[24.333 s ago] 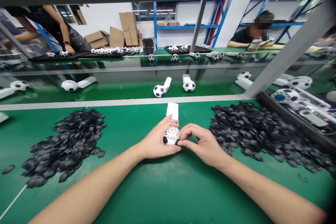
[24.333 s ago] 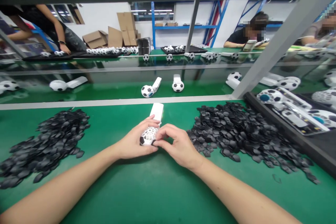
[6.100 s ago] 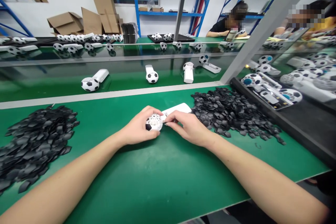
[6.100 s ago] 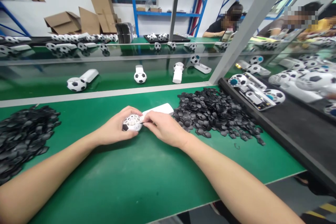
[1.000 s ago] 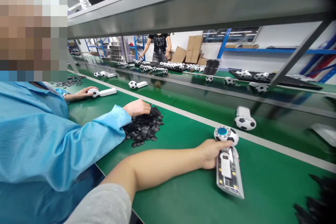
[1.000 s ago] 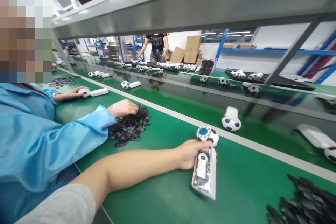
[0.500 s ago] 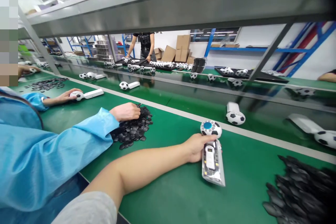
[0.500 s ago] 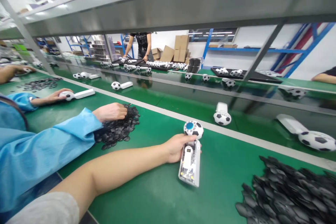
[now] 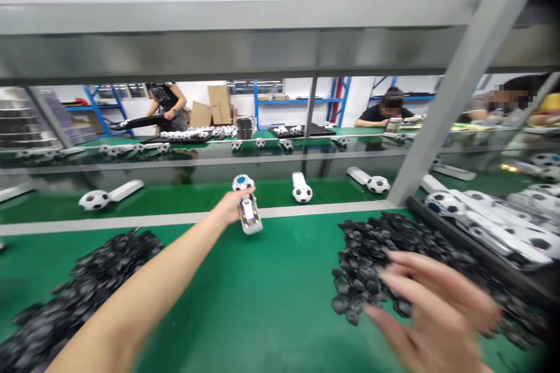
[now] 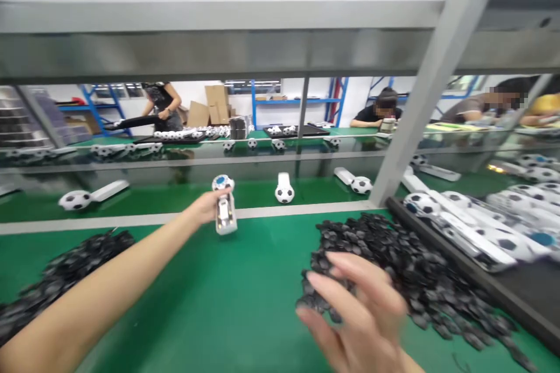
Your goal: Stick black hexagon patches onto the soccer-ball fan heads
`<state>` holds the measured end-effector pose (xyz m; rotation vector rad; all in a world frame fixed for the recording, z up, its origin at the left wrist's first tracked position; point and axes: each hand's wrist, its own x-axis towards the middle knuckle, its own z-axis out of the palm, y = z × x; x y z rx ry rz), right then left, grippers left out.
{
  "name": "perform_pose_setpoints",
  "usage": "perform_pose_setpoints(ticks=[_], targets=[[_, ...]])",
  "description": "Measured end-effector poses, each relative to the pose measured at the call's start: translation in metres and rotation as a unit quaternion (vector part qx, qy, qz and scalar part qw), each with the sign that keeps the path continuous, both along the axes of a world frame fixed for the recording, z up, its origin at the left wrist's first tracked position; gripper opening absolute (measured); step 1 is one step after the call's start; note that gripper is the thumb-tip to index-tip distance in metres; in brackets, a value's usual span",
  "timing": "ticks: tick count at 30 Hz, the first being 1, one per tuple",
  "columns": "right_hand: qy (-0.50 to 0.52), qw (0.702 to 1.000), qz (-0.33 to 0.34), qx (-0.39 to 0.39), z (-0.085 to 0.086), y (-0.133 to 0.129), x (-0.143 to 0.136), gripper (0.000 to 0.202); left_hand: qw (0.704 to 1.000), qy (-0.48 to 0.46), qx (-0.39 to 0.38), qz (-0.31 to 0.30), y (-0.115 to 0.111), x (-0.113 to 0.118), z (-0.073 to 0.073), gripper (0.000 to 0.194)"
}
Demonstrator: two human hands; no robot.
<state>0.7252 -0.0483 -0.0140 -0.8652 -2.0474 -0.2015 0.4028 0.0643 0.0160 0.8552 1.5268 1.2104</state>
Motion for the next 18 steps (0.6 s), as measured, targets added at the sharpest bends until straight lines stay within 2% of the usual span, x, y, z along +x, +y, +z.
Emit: perform_pose_setpoints(ticks=[2,4,5,7,9,12,15,18], targets=[[-0.002,1.0,0.027,0.012,-0.001,0.015,-0.011,0.04,0.992,0.114,0.027,0.038,0.02,-0.013,0.005,0.047],[-0.031,0.996,0.061,-0.048,-0.001,0.025,-0.021,0.04,0.974,0.219,0.034,0.047,0.03,-0.018,-0.003,0.064],[-0.042,0.993,0.073,-0.085,-0.002,0.028,-0.024,0.037,0.963,0.266,0.035,0.039,0.031,-0.018,-0.01,0.066],[-0.059,0.984,0.093,-0.14,-0.003,0.028,-0.027,0.029,0.938,0.344,0.038,0.01,0.031,-0.016,-0.028,0.052],[-0.077,0.977,0.116,-0.162,-0.004,0.026,-0.028,0.025,0.913,0.405,0.038,-0.016,0.031,-0.017,-0.043,0.036],[-0.096,0.969,0.153,-0.17,-0.007,0.026,-0.029,0.022,0.881,0.47,0.044,-0.028,0.034,-0.023,-0.054,0.033],[-0.085,0.968,0.161,-0.172,-0.011,0.03,-0.028,0.02,0.862,0.502,0.068,-0.018,0.032,-0.022,-0.056,0.036],[-0.059,0.972,0.145,-0.177,-0.013,0.034,-0.026,0.02,0.855,0.504,0.122,-0.014,0.008,0.005,-0.042,0.036]])
